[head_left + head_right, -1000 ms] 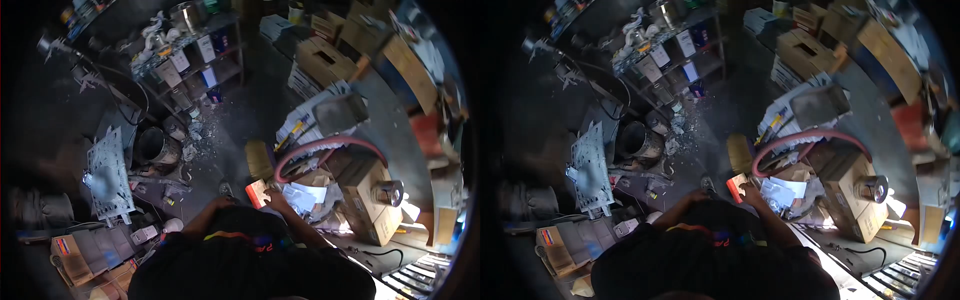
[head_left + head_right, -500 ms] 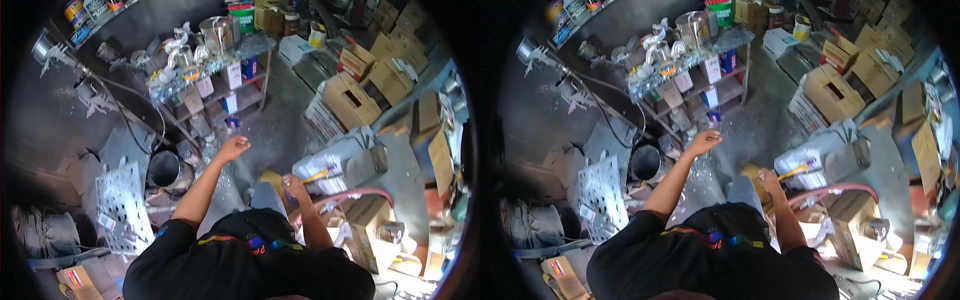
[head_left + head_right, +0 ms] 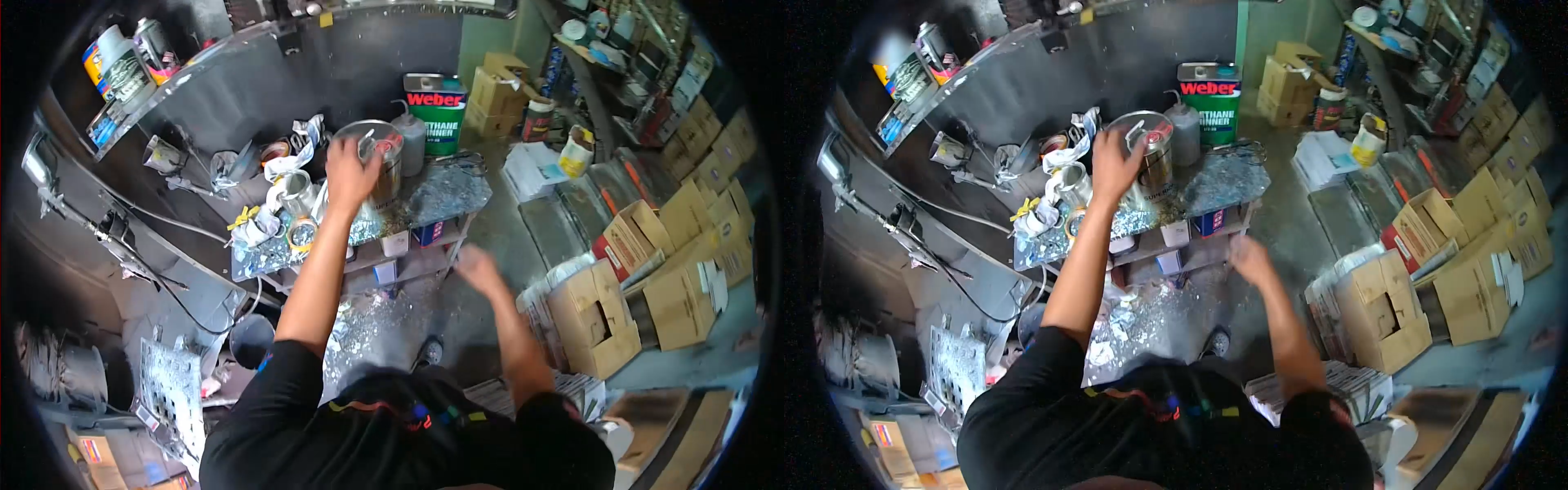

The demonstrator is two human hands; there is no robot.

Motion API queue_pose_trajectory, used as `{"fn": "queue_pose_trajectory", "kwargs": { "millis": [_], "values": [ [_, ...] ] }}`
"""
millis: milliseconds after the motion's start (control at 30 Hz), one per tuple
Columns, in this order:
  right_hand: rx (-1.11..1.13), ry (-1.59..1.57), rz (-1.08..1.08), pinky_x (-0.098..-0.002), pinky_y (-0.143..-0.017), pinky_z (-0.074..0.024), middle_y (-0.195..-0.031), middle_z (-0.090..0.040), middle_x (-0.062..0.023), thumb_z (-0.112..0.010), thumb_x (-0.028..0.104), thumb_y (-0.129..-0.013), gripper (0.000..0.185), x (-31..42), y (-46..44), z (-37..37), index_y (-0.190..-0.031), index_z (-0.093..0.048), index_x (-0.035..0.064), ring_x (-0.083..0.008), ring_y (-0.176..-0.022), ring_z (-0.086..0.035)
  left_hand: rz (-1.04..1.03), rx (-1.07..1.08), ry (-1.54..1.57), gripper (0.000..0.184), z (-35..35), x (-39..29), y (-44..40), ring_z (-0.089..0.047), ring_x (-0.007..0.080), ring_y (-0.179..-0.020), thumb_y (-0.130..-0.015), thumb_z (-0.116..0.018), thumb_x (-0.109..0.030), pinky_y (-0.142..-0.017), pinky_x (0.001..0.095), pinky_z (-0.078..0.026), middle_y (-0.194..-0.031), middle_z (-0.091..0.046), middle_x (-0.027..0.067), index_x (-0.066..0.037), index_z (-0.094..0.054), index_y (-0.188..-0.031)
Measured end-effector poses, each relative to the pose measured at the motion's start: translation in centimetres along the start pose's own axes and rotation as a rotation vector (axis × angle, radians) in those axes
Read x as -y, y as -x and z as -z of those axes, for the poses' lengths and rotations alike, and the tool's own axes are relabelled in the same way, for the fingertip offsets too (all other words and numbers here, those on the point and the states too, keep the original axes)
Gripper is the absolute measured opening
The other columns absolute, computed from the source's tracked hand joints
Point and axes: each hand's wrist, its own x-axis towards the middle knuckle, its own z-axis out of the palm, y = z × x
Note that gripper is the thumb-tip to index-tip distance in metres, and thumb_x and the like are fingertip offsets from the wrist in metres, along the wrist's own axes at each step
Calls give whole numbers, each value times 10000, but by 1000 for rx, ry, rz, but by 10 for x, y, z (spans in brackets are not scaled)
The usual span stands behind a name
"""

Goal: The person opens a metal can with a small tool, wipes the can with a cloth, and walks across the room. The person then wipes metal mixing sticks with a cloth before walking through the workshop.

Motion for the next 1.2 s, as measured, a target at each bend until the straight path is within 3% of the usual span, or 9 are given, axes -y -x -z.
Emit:
{"fn": "queue_pose_trajectory", "kwargs": {
  "millis": [167, 267, 333, 433, 567, 667, 700, 833, 1200],
  "values": [
    [47, -231, -238, -346, -762, -533, -935, -676, -132, -775, 284, -821, 381, -32, -166, 36, -1085, -641, 43, -220, -841, -654, 130, 150, 9, 481, -57, 32, -48, -663, 383, -934, -861, -689, -366, -833, 473, -504, -996, -691, 214, -23, -612, -1189],
    [-71, -120, -193, -365, -770, -539, -951, -677, -135, -774, 249, -807, 356, -71, -204, 32, -1095, -659, 74, -257, -858, -669, 298, 299, 107, 436, -60, 24, -54, -676, 372, -847, -844, -715, -291, -774, 459, -515, -867, -700, 201, -1, -608, -1152],
    [-96, -12, -219, -387, -784, -539, -969, -672, -146, -766, 230, -800, 332, -101, -220, 35, -1082, -667, 84, -295, -886, -669, 200, 211, -18, 433, -64, 24, -54, -664, 382, -794, -836, -714, -277, -754, 455, -516, -808, -677, 198, -2, -599, -1151],
    [-68, 152, -265, -418, -861, -517, -1037, -661, -162, -730, 187, -803, 296, -114, -237, 48, -1073, -675, 81, -350, -978, -639, 195, 280, -111, 388, -67, 26, -52, -672, 415, -856, -838, -699, -254, -771, 489, -517, -892, -694, 242, -9, -607, -1125],
    [-73, 375, 34, -468, -999, -423, -1217, -619, -124, -669, 151, -841, 288, -143, -278, 35, -1123, -682, 97, -342, -1162, -548, 238, 316, -109, 368, -69, 27, -58, -666, 430, -881, -862, -699, -294, -774, 490, -512, -911, -690, 252, -14, -582, -1070],
    [92, 457, 128, -490, -1004, -416, -1245, -612, -88, -660, 169, -860, 286, -143, -304, 36, -1140, -687, 118, -325, -1194, -532, 341, 346, 195, 294, -69, 53, -63, -636, 293, -720, -860, -708, -223, -682, 387, -486, -789, -648, 184, -13, -541, -982],
    [135, 524, 192, -488, -991, -427, -1212, -629, -70, -653, 184, -873, 270, -146, -310, 38, -1134, -696, 133, -308, -1168, -557, 312, 313, 309, 208, -77, 67, -58, -537, 177, -639, -870, -680, -142, -613, 331, -433, -704, -576, 82, -25, -509, -892],
    [267, 505, 241, -467, -904, -485, -1056, -663, -118, -667, 74, -824, 279, -150, -320, 48, -1101, -692, 99, -337, -1042, -624, 347, 289, 449, 250, -71, 54, -57, -364, 60, -647, -848, -662, -31, -557, 261, -322, -680, -373, -60, -66, -425, -778],
    [348, 125, 245, -460, -828, -502, -985, -649, -195, -606, 33, -863, 299, -128, -303, 83, -1160, -575, 30, -408, -946, -628, 414, 291, 471, 392, -64, 28, -52, -333, 35, -609, -869, -705, -32, -526, 242, -289, -658, -373, -77, -112, -361, -700]
  ]
}}
